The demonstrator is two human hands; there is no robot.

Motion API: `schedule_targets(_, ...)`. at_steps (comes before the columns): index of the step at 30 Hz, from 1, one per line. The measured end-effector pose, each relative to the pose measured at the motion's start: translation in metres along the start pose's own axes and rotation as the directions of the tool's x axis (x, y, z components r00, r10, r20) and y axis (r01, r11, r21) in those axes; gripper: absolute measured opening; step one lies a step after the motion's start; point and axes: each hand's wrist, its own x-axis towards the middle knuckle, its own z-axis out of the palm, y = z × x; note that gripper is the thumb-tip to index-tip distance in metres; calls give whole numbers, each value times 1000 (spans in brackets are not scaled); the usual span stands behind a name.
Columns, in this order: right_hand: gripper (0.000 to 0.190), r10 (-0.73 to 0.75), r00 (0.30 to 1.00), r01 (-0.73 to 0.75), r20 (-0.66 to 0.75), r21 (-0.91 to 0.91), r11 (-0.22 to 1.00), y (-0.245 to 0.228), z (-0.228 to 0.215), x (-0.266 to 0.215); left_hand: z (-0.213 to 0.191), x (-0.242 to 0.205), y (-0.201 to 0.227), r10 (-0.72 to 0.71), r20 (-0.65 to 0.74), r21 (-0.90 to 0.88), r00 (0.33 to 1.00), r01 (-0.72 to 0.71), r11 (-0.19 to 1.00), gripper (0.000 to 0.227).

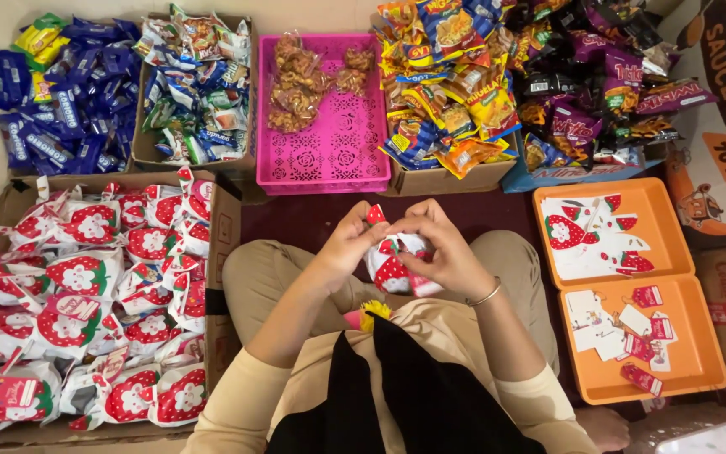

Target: The person sits on the floor and repeatedly packs small snack items into strawberry-themed pouches. They open each pouch, insert a snack from a nearby pink tray, fold the top, and place the finished pouch into an orange tray.

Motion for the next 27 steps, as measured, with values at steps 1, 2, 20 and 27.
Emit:
schedule_targets(1, 42, -2, 1000, 2, 5, 2, 1000, 1, 4, 0, 4, -2, 1, 3, -5, -1, 1000, -3, 1000, 16)
schedule_targets(2, 36, -57, 997, 55, -48, -35, 998, 1, 8, 1, 7, -4, 3, 0, -13, -45, 1000, -1, 999, 15)
schedule_targets(20, 12, -65, 960, 15, -272, -185, 983, 23, 32, -34, -38, -6, -15, 360, -434, 131, 826, -337, 932, 7)
schedule_targets(27, 4, 53, 973, -55, -225, -5, 998, 17, 51, 10, -19, -68, 25, 294, -101, 431, 950, -225, 874, 44)
